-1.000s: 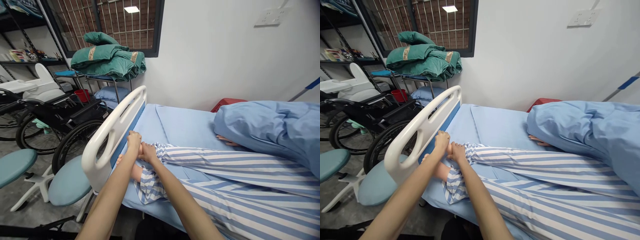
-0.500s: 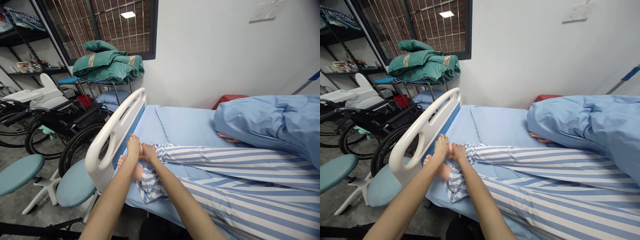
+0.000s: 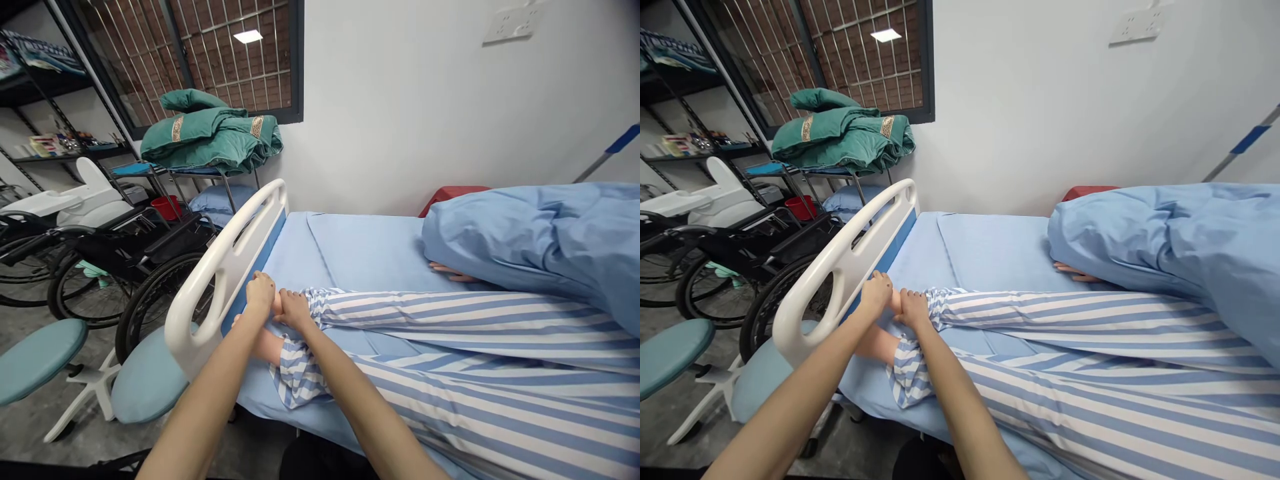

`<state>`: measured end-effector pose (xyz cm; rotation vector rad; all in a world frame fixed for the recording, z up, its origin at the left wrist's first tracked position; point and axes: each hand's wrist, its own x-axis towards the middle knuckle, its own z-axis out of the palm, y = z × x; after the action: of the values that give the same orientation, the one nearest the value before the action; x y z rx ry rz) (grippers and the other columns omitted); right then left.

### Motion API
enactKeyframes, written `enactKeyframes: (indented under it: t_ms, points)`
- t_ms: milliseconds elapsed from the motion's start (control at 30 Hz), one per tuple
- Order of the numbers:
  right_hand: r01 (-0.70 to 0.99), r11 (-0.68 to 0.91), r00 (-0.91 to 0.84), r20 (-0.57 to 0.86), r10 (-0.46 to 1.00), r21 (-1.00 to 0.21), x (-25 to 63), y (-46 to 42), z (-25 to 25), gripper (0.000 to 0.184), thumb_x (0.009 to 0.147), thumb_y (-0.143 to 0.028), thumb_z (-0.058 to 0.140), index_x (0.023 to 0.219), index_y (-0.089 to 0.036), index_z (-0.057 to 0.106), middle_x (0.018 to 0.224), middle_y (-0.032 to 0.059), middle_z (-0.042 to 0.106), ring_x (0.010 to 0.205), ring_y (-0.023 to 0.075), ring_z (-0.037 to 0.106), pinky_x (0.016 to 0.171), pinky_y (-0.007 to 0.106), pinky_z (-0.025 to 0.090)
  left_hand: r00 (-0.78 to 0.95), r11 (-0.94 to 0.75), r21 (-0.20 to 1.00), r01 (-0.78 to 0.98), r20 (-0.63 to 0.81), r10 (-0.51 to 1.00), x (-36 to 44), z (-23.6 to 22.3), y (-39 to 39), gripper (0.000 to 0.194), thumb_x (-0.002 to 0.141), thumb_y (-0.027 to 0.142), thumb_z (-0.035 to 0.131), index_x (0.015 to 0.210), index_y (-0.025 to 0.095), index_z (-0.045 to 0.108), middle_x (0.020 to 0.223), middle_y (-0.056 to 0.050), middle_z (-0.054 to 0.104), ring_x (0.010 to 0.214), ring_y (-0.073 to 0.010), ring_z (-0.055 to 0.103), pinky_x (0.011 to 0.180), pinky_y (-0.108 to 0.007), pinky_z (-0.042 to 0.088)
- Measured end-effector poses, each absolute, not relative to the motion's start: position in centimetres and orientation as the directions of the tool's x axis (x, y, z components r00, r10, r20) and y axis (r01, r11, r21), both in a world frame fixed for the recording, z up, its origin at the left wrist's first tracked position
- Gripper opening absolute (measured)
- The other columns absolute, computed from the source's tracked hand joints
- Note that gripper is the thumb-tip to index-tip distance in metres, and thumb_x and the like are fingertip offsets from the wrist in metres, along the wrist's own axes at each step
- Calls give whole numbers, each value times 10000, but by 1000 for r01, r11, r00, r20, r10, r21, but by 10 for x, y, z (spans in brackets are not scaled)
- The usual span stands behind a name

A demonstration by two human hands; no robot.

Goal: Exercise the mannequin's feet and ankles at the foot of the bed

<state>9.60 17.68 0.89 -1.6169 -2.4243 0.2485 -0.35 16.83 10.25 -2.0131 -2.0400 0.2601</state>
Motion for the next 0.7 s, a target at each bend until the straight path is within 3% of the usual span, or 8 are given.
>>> enactKeyframes:
  t_ms: [267, 533, 700]
  points:
    - [889, 378, -368, 90, 926, -259, 96, 178, 7, 662, 615, -523, 768, 1075, -169, 449, 1077, 104, 586, 1023, 272, 553, 880, 369, 379, 50, -55, -248, 967, -26, 998, -11, 110, 186, 269, 839, 137, 454, 962, 92, 688, 916, -161, 648, 891, -275, 627, 731, -357, 528]
    - [892, 361, -352, 80, 932, -271, 95, 180, 5, 663, 604, -532, 773, 1056, -172, 449, 1066, 92, 591, 1024, 277, 554, 886, 379, 379, 19, -29, -226, 974, -48, 999, -12, 109, 194, 339, 851, 74, 389, 1029, 112, 675, 974, -163, 647, 914, -252, 628, 753, -341, 530]
    - [897, 357, -352, 69, 934, -260, 95, 177, 9, 625, 638, -539, 746, 1048, -172, 449, 1061, 95, 589, 1019, 271, 556, 874, 372, 379, 4, -24, -193, 981, -105, 995, -10, 115, 198, 311, 842, 98, 436, 1045, 118, 671, 1000, -166, 645, 944, -265, 621, 801, -360, 527]
